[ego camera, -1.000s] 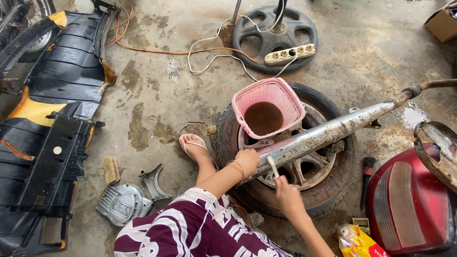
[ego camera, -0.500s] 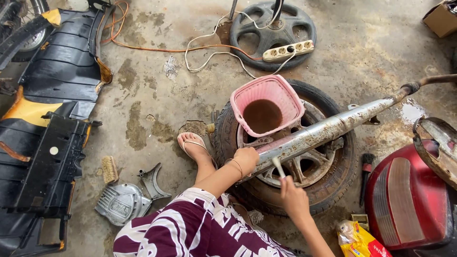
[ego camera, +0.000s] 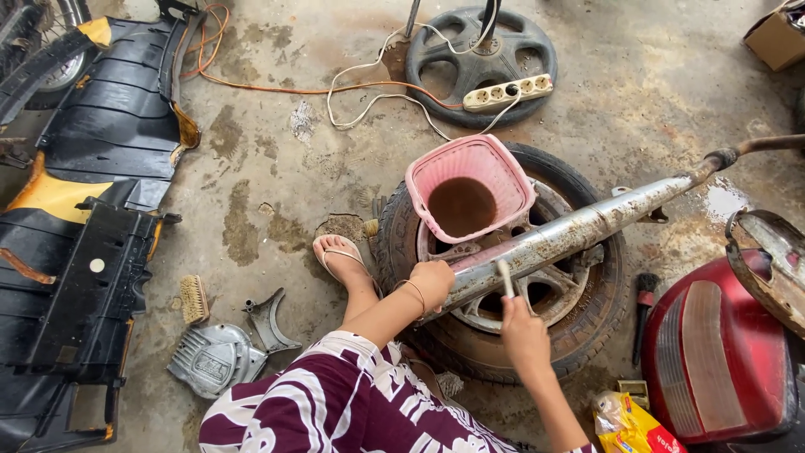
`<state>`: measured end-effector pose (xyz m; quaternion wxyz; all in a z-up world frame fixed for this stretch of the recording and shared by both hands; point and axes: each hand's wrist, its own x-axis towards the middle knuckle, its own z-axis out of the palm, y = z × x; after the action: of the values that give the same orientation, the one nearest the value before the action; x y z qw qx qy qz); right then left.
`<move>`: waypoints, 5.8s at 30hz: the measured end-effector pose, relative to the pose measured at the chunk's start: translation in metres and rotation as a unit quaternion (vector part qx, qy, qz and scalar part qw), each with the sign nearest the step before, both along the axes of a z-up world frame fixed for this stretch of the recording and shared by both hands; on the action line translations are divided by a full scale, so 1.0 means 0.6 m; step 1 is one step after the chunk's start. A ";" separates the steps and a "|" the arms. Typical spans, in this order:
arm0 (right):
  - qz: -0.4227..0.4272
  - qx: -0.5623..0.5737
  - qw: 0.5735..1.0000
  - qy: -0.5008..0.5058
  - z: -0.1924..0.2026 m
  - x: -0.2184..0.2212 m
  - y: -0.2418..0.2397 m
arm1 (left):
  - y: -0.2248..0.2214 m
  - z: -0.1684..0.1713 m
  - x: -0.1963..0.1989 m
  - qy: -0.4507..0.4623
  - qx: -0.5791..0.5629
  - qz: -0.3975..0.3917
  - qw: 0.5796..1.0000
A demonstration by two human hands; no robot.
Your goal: The person scrubs a long, cylindrical metal exhaust pipe resting on a tire using a toothbrush and a liquid solution from a pink bucket. The person repeatedly dips the brush into the bucket and scrubs the surface of the pipe to remove dirt and grime.
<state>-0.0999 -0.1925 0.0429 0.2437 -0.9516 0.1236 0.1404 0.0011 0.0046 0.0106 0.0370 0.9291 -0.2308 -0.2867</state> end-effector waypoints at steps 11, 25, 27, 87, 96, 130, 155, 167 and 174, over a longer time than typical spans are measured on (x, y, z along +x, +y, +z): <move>0.065 -0.087 0.992 -0.066 -0.047 -0.019 -0.003 | -0.007 -0.018 0.007 0.012 0.019 0.005 1.000; 0.114 0.022 0.992 -0.057 -0.031 -0.035 0.003 | -0.006 0.002 0.002 -0.014 0.019 -0.018 1.000; 0.055 0.075 0.996 -0.004 -0.042 -0.002 -0.017 | -0.008 0.014 -0.002 0.014 0.017 0.020 1.000; -0.109 0.082 0.986 -0.099 -0.056 0.072 -0.112 | -0.008 -0.006 0.009 0.024 0.051 -0.048 0.997; -0.036 -0.037 0.987 -0.151 0.082 0.170 -0.189 | -0.008 -0.004 0.008 0.051 0.059 0.019 0.997; 0.079 -0.163 0.983 -0.011 0.086 0.226 -0.158 | -0.068 0.061 -0.069 0.033 0.096 -0.025 0.995; -0.023 -0.043 0.995 -0.084 0.168 0.185 -0.141 | -0.003 0.087 -0.028 -0.453 -0.035 -0.120 0.883; 0.262 -0.253 0.889 -0.279 0.022 0.279 0.006 | -0.024 0.034 -0.045 -0.384 -0.044 -0.124 0.914; 0.346 -0.249 0.886 -0.181 -0.023 0.305 0.007 | -0.001 0.052 -0.047 -0.388 -0.069 -0.113 0.912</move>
<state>0.0831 -0.1884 0.0290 -0.0478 -0.9722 -0.2291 0.0060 -0.0271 0.0040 0.0416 -0.0237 0.9300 -0.3494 0.1112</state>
